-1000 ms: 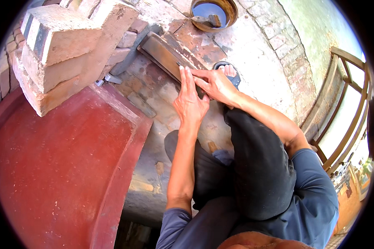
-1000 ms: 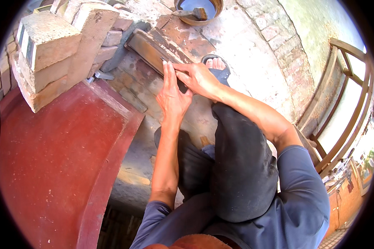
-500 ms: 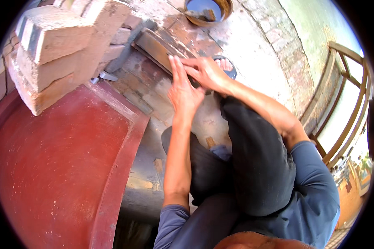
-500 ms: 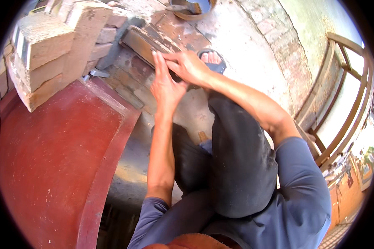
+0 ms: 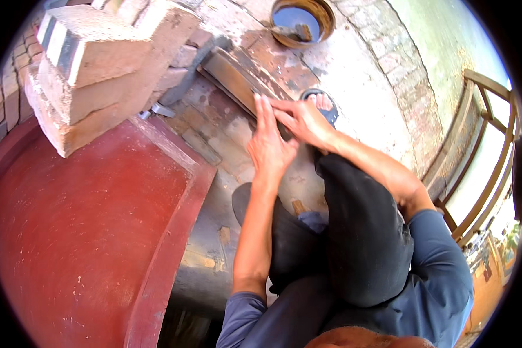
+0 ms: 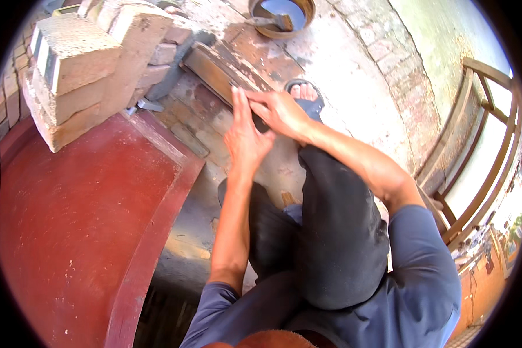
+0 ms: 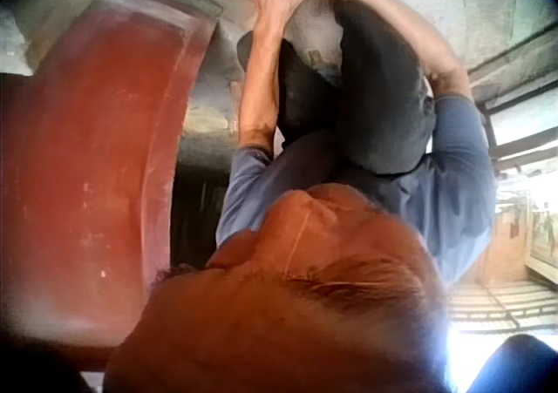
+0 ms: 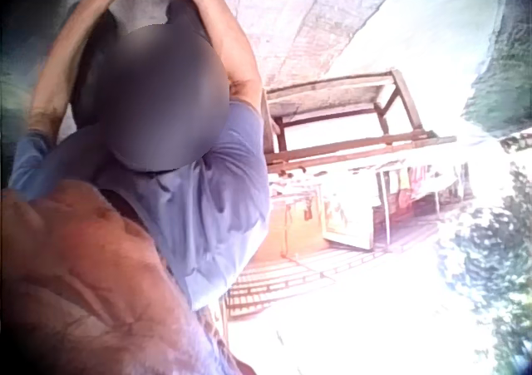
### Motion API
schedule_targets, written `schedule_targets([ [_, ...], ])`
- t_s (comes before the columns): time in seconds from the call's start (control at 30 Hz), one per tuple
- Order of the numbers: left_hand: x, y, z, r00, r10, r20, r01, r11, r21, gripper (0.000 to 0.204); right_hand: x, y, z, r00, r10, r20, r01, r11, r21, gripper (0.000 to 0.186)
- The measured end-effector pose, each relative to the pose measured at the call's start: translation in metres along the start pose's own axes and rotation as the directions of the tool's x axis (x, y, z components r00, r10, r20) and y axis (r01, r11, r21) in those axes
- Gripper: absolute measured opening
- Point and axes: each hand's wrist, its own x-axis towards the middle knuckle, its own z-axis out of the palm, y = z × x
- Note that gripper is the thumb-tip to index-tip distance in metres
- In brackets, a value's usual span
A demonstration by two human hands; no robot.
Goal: The person sits on the ground and sharpens a small metal tool on a wet grinding stone. They repeatedly rub the tool's edge against the stone, periodically lifting it to inspect the edge and occasionally dipping it into a nearby bowl of water.
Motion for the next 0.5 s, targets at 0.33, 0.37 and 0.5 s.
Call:
schedule_targets([
  [0.33, 0.000, 0.004, 0.006, 1.000, -0.026, 0.018, 0.027, 0.998, -0.053, 0.130, 0.003, 0.031, 0.007, 0.946, -0.305, -0.108, 0.297, 0.951, -0.083, 0.044],
  [0.37, -0.003, 0.004, 0.011, 0.998, 0.030, -0.053, -0.033, 0.998, -0.053, 0.130, 0.002, 0.035, 0.008, 0.954, -0.285, -0.091, 0.275, 0.955, -0.107, 0.045],
  [0.5, 0.021, -0.005, 0.004, 0.975, 0.089, -0.203, -0.096, 0.995, -0.024, 0.124, 0.030, 0.000, 0.001, 0.990, -0.143, -0.009, 0.143, 0.990, 0.019, 0.045],
])
